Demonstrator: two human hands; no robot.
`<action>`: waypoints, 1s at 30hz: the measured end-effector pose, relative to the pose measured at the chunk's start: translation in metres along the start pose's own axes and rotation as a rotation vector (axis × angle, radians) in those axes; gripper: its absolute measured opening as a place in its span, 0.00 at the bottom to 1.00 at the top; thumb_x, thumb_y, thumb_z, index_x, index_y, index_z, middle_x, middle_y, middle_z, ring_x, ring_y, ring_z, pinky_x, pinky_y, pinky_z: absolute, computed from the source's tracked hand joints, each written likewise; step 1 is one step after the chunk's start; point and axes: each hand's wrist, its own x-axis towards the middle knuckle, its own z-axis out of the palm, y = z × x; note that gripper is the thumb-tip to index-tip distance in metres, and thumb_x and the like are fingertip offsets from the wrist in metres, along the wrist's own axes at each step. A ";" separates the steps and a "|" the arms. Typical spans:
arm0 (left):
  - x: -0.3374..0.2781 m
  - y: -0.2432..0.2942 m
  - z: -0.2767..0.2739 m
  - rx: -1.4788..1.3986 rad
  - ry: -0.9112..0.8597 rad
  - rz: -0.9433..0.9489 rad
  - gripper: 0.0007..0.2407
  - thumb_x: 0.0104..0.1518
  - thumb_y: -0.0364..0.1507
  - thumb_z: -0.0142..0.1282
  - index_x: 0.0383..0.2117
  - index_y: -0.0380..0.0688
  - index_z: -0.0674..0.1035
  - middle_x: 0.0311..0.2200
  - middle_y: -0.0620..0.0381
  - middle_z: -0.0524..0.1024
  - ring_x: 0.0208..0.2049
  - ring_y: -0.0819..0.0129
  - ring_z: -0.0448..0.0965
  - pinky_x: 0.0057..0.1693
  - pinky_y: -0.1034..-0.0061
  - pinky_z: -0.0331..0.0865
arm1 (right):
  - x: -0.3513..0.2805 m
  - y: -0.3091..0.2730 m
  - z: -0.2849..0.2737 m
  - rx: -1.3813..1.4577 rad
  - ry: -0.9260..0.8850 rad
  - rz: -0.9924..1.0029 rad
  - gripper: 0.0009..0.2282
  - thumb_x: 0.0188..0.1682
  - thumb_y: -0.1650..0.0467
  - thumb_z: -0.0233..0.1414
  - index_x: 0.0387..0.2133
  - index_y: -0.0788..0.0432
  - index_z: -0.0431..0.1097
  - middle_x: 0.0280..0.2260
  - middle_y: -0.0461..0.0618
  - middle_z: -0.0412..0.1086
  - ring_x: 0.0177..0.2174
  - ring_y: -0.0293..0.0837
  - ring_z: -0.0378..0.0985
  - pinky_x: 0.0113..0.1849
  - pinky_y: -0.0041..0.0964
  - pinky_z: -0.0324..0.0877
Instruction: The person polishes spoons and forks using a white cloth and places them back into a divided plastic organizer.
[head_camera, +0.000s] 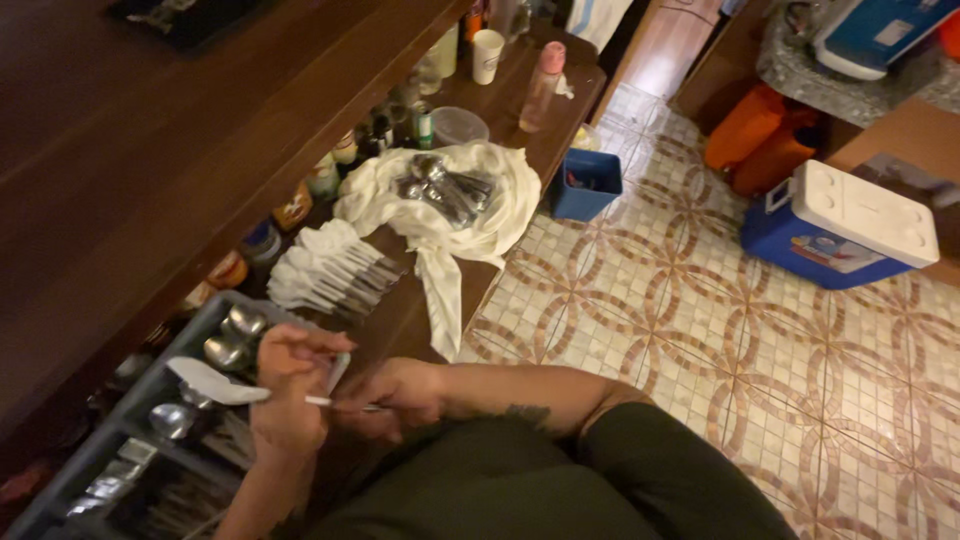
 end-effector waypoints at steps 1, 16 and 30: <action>0.001 0.002 0.003 0.083 0.086 -0.023 0.14 0.51 0.21 0.46 0.45 0.39 0.68 0.40 0.46 0.77 0.44 0.60 0.78 0.57 0.66 0.72 | -0.003 -0.005 0.008 -0.579 0.367 -0.150 0.12 0.56 0.62 0.52 0.31 0.58 0.72 0.21 0.41 0.63 0.21 0.40 0.68 0.25 0.38 0.65; -0.002 -0.016 0.010 0.487 0.056 0.110 0.08 0.57 0.14 0.40 0.31 0.44 0.63 0.42 0.44 0.78 0.44 0.60 0.78 0.54 0.67 0.71 | -0.014 -0.011 -0.018 -0.074 0.176 -0.197 0.11 0.57 0.66 0.51 0.26 0.57 0.71 0.18 0.42 0.60 0.17 0.36 0.63 0.20 0.31 0.60; -0.004 -0.065 -0.020 0.194 0.292 -0.123 0.04 0.59 0.21 0.38 0.33 0.39 0.69 0.43 0.39 0.79 0.39 0.54 0.76 0.49 0.64 0.69 | 0.006 -0.010 -0.030 -0.686 0.393 -0.266 0.04 0.56 0.72 0.50 0.38 0.61 0.69 0.33 0.54 0.70 0.32 0.49 0.72 0.36 0.40 0.69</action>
